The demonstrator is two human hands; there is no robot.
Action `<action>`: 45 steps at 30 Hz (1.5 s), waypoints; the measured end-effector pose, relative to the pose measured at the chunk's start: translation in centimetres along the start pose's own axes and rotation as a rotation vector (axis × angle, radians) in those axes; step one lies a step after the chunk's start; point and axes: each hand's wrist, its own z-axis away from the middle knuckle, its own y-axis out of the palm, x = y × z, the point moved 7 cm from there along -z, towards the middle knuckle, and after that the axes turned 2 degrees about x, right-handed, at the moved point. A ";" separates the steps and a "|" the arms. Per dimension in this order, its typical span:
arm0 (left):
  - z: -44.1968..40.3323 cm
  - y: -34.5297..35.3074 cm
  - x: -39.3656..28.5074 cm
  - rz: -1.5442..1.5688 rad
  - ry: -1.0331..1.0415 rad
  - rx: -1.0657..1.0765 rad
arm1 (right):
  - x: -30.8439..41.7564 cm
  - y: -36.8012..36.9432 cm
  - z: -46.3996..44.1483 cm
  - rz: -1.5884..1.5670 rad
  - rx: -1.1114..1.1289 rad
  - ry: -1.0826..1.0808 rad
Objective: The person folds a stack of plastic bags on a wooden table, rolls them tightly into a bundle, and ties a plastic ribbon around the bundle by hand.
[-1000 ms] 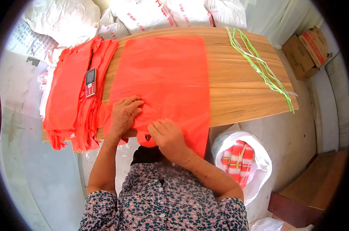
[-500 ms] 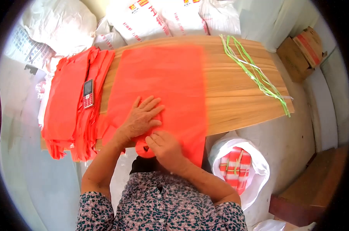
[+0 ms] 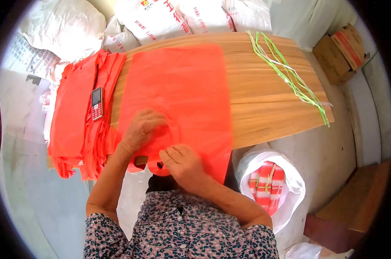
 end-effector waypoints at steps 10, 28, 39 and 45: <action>1.7 0.4 -1.5 0.109 -0.066 0.202 | -0.5 0.1 -1.2 0.012 0.054 0.004; 4.7 -0.2 -3.4 -0.142 -0.165 0.047 | -1.6 0.8 -0.9 -0.061 0.152 0.170; 4.5 -0.7 -3.2 -0.178 -0.154 0.044 | -5.1 0.0 0.4 0.222 0.550 0.128; 4.2 -1.1 -2.8 -0.103 -0.224 0.225 | -6.6 -1.3 0.8 0.134 0.620 0.179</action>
